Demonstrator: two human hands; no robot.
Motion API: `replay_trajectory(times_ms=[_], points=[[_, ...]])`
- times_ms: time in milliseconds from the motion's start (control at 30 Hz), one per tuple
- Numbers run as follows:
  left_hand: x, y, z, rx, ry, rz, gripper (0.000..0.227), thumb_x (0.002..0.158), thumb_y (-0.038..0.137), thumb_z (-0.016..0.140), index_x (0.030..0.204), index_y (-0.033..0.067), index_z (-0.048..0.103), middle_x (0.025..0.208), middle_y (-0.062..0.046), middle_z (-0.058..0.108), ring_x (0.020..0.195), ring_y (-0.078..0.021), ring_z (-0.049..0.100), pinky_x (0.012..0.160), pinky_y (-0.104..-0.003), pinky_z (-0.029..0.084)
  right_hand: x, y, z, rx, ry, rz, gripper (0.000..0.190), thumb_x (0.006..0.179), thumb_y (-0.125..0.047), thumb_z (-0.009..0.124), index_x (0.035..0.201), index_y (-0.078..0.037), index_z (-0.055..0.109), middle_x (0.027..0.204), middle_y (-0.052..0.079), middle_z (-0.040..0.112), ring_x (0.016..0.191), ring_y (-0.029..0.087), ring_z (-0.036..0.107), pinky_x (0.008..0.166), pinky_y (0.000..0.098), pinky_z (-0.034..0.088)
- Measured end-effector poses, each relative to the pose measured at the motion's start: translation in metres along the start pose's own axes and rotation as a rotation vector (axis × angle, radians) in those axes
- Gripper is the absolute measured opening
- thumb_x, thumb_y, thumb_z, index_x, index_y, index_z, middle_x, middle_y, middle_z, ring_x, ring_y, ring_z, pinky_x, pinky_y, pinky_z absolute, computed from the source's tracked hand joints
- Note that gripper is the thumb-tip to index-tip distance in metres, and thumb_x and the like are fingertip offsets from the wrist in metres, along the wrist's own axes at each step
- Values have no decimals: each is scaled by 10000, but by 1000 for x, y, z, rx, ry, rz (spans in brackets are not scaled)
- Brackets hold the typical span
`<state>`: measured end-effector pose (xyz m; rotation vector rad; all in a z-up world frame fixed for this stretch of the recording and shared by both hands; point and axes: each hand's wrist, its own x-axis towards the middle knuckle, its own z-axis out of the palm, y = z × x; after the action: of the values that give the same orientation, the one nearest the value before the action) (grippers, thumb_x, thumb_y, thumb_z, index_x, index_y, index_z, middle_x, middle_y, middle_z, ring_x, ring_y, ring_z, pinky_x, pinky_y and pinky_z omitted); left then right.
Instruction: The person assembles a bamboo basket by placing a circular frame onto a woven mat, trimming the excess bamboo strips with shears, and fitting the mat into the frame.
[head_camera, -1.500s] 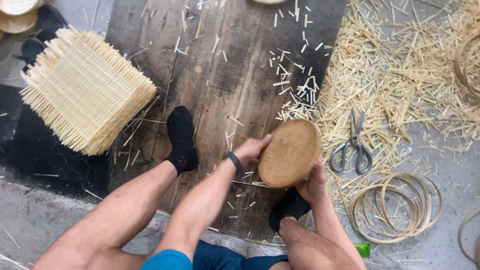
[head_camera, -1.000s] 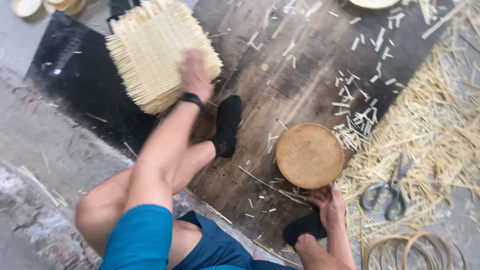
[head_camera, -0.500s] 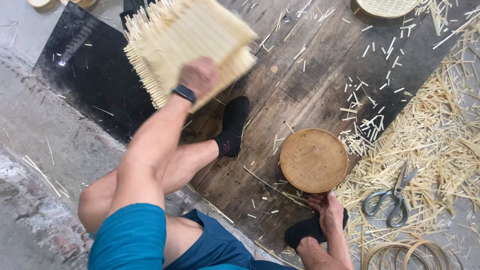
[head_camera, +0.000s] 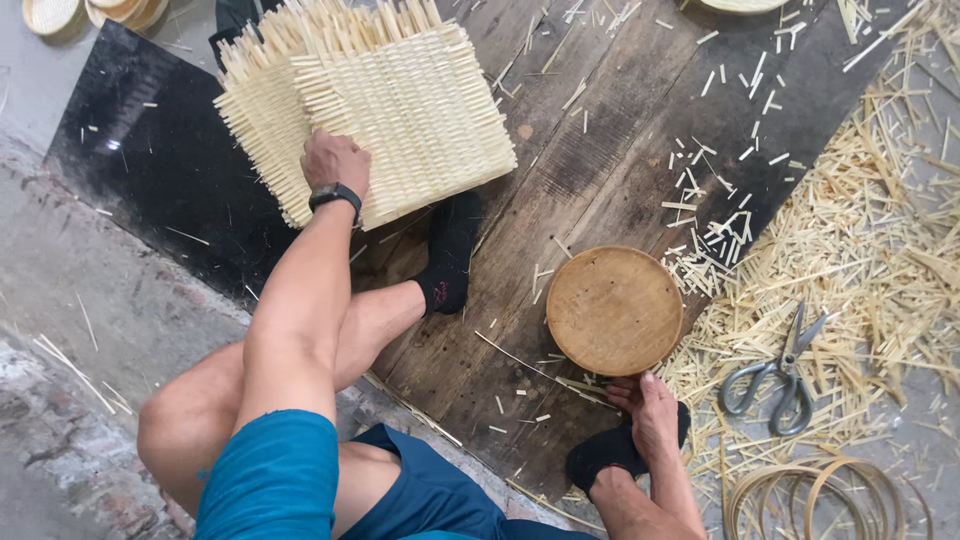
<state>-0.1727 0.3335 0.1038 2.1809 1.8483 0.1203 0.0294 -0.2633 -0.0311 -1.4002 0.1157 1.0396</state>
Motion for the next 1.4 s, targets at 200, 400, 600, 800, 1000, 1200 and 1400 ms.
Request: replay_trajectory(times_ms=[200, 400, 600, 800, 1000, 1200, 1400], points=[[-14, 34, -19, 72, 520, 195, 162, 832, 197, 761, 791, 41, 741, 1252, -243, 525, 1173, -477, 535, 895, -586, 443, 0, 6, -2, 14, 13, -9, 449, 1069, -371, 500, 1137, 57, 618, 1004, 196, 713, 876, 322, 713, 784, 444, 593], [-72, 117, -55, -613, 225, 624, 258, 1042, 204, 784, 977, -5, 646, 981, -141, 683, 837, -277, 674, 749, -371, 546, -3, -23, -6, 162, 125, -170, 447, 1082, -407, 487, 1238, 0, 589, 992, 144, 680, 849, 270, 672, 717, 436, 554], [-170, 140, 23, -841, -586, 579, 163, 908, 211, 802, 954, 74, 726, 894, -28, 756, 817, -111, 683, 750, -274, 576, -7, -100, -9, 273, -26, -306, 555, 1043, -471, 453, 1369, -29, 540, 1132, 90, 682, 1033, 218, 638, 892, 419, 541], [-221, 119, 133, -672, -625, 533, 260, 826, 206, 855, 951, 47, 692, 921, -54, 730, 849, -140, 681, 778, -307, 565, 9, -108, 15, -96, 212, -100, 567, 830, -100, 773, 1313, -4, 493, 1096, 128, 736, 942, 192, 717, 829, 342, 587], [-215, 121, 140, -594, -618, 197, 739, 589, 176, 980, 1156, -28, 553, 983, -115, 687, 878, -199, 679, 788, -355, 575, 6, -99, 17, 30, 121, -124, 343, 846, -71, 778, 1154, 35, 670, 1038, 117, 750, 849, 138, 717, 770, 289, 600], [-211, 123, 135, -736, -781, 87, 875, 529, 178, 947, 1261, -54, 529, 1117, -214, 738, 981, -254, 736, 865, -369, 611, 7, -97, 16, -38, 209, -114, 281, 829, -65, 816, 1055, 35, 681, 931, 102, 754, 744, 110, 695, 669, 245, 577], [-245, 146, 102, -335, -427, 611, 1196, 593, 232, 961, 1516, -59, 259, 1499, -313, 357, 1387, -390, 352, 1156, -528, 279, 10, -90, 14, -143, 266, -166, 259, 826, -72, 838, 1014, 28, 692, 869, 57, 727, 699, 69, 640, 612, 202, 514]])
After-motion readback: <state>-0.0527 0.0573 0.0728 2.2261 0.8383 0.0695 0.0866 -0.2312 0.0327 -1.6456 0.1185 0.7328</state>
